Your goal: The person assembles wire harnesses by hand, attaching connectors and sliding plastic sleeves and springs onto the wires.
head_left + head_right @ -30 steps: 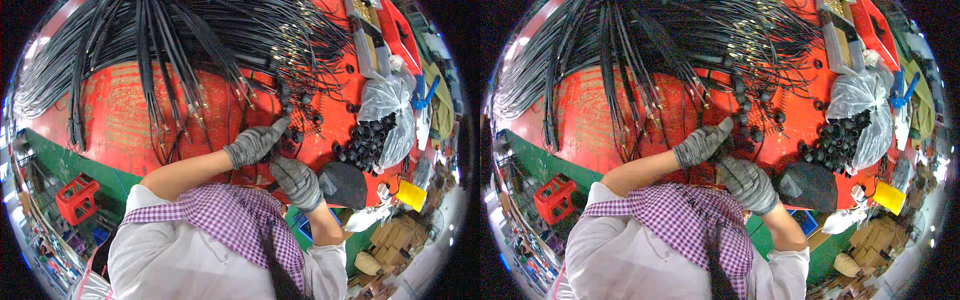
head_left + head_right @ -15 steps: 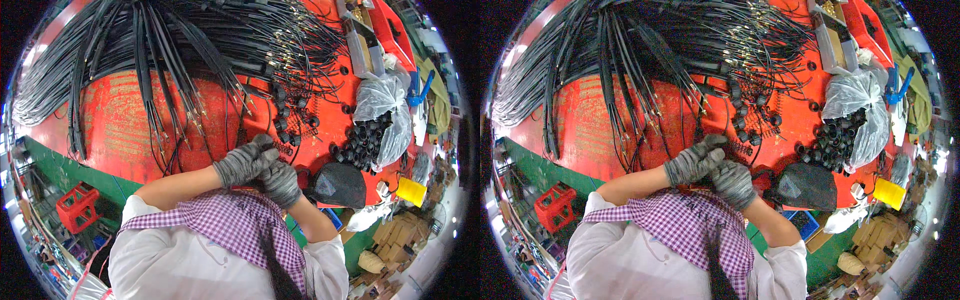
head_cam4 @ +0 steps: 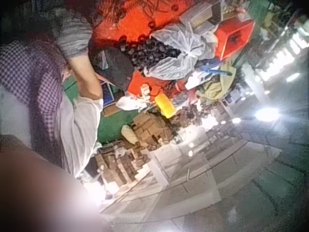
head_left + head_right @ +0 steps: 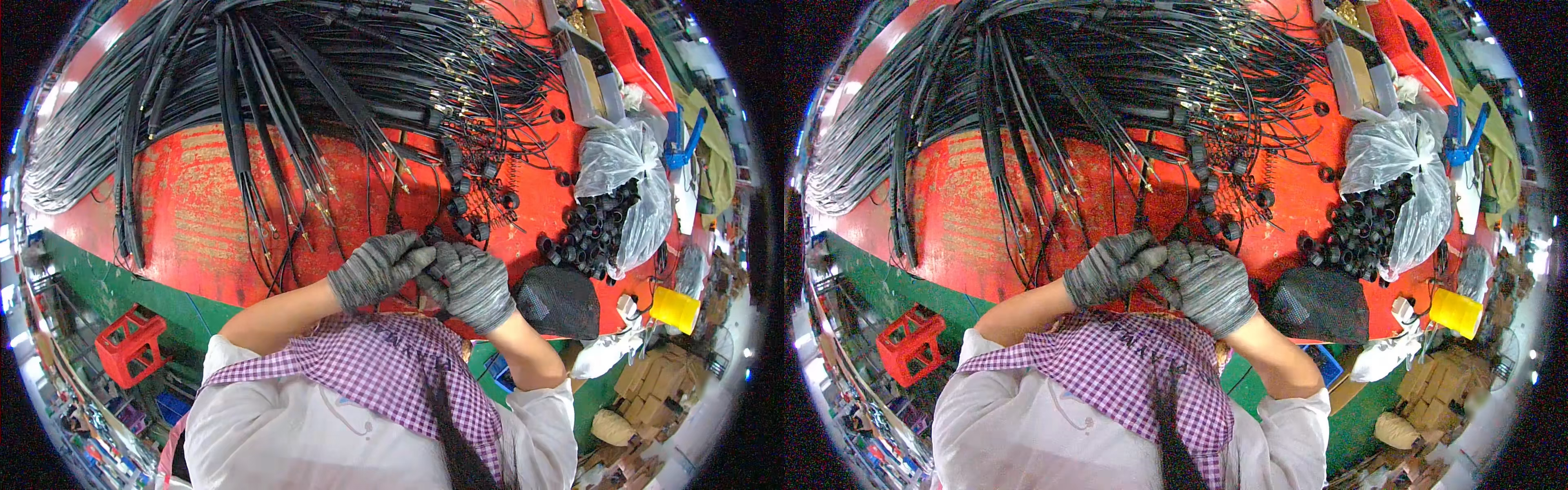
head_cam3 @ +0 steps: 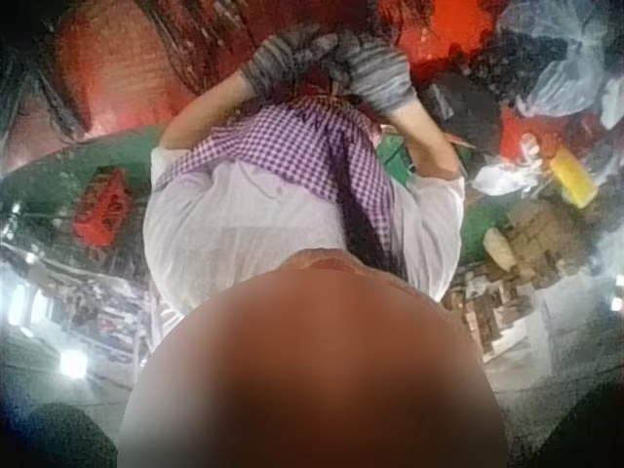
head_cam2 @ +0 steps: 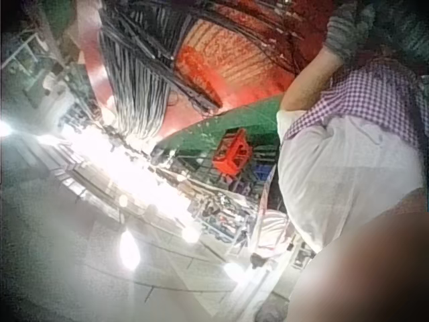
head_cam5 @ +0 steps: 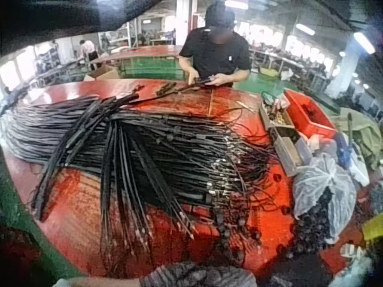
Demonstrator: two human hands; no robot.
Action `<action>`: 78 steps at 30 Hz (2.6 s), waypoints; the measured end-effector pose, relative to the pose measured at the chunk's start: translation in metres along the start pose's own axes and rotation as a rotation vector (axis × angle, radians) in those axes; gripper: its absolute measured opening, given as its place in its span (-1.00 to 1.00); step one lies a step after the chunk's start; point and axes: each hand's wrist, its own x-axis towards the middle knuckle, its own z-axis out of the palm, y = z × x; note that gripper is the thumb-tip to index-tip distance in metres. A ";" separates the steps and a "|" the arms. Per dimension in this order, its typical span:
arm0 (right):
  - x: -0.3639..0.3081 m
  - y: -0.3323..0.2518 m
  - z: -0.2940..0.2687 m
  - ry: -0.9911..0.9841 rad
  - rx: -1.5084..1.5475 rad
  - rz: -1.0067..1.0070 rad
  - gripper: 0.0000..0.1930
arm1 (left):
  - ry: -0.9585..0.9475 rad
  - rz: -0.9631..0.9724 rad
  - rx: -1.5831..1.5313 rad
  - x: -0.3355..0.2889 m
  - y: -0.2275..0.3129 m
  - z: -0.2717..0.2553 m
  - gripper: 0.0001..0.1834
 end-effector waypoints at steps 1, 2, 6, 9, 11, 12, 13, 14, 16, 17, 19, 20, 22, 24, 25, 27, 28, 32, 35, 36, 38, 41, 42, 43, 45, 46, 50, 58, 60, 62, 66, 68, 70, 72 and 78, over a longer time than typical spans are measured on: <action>0.000 0.000 -0.003 -0.013 0.027 -0.005 -0.53 | 0.016 0.008 -0.023 0.002 0.000 0.000 -0.72; -0.001 -0.002 -0.006 -0.011 0.026 0.002 -0.53 | 0.031 0.017 -0.046 0.004 -0.001 0.000 -0.72; -0.011 0.009 -0.003 0.244 -0.303 -0.012 -0.61 | 0.131 -0.016 0.028 0.019 -0.052 -0.020 -0.77; -0.023 0.009 -0.001 -0.063 0.511 0.259 -0.64 | 0.334 0.130 0.558 0.014 -0.057 -0.008 -0.81; -0.027 0.030 -0.002 -0.345 1.209 0.471 -0.60 | 0.045 0.101 0.195 0.005 0.015 -0.019 -0.85; -0.029 0.037 -0.003 -0.644 1.927 0.565 -0.55 | 0.000 0.121 0.190 0.005 0.020 -0.017 -0.85; -0.038 0.046 0.003 -0.740 1.986 0.545 -0.46 | -0.018 0.336 0.231 0.008 0.023 -0.015 -0.85; -0.043 0.048 0.000 -0.710 1.992 0.556 -0.46 | -0.014 0.541 0.269 0.010 0.023 -0.015 -0.83; -0.051 0.051 -0.011 -0.539 1.731 0.438 -0.50 | -0.072 0.558 0.216 0.017 0.018 -0.010 -0.78; -0.052 0.053 -0.026 -0.418 1.457 0.684 -0.55 | -0.029 0.375 0.129 0.020 0.013 -0.008 -0.78; -0.061 0.088 -0.031 -0.053 0.552 0.470 -0.61 | 0.051 -0.025 -0.166 0.027 0.012 -0.003 -0.78; -0.069 0.119 -0.029 0.150 0.029 0.343 -0.66 | 0.047 -0.025 -0.160 0.031 0.008 -0.002 -0.78; -0.099 0.188 -0.036 0.293 -0.209 0.538 -0.75 | 0.135 0.306 0.308 0.039 -0.014 0.000 -0.80; -0.114 0.245 -0.047 0.433 -0.445 0.801 -0.71 | 0.131 0.266 0.292 0.041 -0.018 0.007 -0.79; -0.102 0.248 -0.056 0.383 -0.461 0.973 -0.67 | 0.124 0.177 0.302 0.041 -0.023 0.007 -0.79; -0.088 0.267 -0.068 0.274 -0.424 1.031 -0.58 | 0.120 0.092 0.315 0.043 -0.029 0.006 -0.79; -0.081 0.268 -0.074 0.235 -0.437 1.029 -0.55 | 0.146 0.187 0.456 0.046 -0.032 0.004 -0.79; -0.075 0.308 -0.071 0.147 -0.368 1.019 -0.56 | 0.172 0.341 0.838 0.053 -0.024 0.002 -0.78; -0.076 0.308 -0.076 0.115 -0.302 0.947 -0.61 | 0.143 0.332 0.937 0.058 -0.027 0.002 -0.77; -0.077 0.303 -0.077 0.120 -0.298 0.954 -0.61 | 0.138 0.336 0.941 0.058 -0.026 0.004 -0.77; -0.087 0.297 -0.085 0.095 -0.130 0.900 -0.54 | 0.159 0.353 1.053 0.066 -0.019 0.009 -0.75; -0.114 0.313 -0.059 0.456 0.212 0.754 -0.58 | 0.142 0.454 1.050 0.075 0.003 0.021 -0.74; -0.120 0.313 -0.057 0.591 0.278 0.736 -0.60 | 0.145 0.527 1.025 0.081 0.012 0.026 -0.75; -0.119 0.304 -0.067 0.594 0.252 0.813 -0.61 | 0.092 0.555 1.065 0.088 0.025 0.031 -0.80; -0.126 0.293 -0.089 0.577 0.142 0.966 -0.63 | 0.020 0.595 1.000 0.101 0.046 0.048 -0.81; -0.142 0.313 -0.088 0.583 0.135 0.989 -0.63 | -0.041 0.633 0.928 0.106 0.053 0.058 -0.83; -0.203 0.363 -0.119 0.257 -0.400 1.307 -0.68 | -0.126 0.721 0.892 0.120 0.052 0.083 -0.83; -0.191 0.302 -0.119 -0.016 -0.330 1.044 -0.55 | -0.115 0.653 0.850 0.113 0.031 0.087 -0.82; -0.199 0.324 -0.087 -0.155 -0.392 1.321 -0.55 | -0.150 0.648 0.827 0.112 0.035 0.092 -0.83; -0.197 0.323 -0.082 -0.048 -0.337 1.255 -0.54 | -0.160 0.624 0.818 0.110 0.035 0.088 -0.84; -0.209 0.318 -0.086 0.071 -0.080 1.180 -0.53 | -0.122 0.628 0.777 0.107 0.032 0.082 -0.85; -0.198 0.294 -0.096 0.146 0.135 1.275 -0.50 | -0.094 0.594 0.725 0.104 0.032 0.080 -0.85; -0.185 0.256 -0.096 0.478 0.362 1.158 -0.56 | -0.147 0.549 0.725 0.106 0.036 0.079 -0.85; -0.167 0.220 -0.084 0.651 0.319 0.939 -0.60 | -0.146 0.581 0.629 0.112 0.035 0.083 -0.85; -0.120 0.141 -0.075 0.491 0.476 0.581 -0.73 | -0.254 0.204 -0.520 0.151 0.056 0.108 -0.59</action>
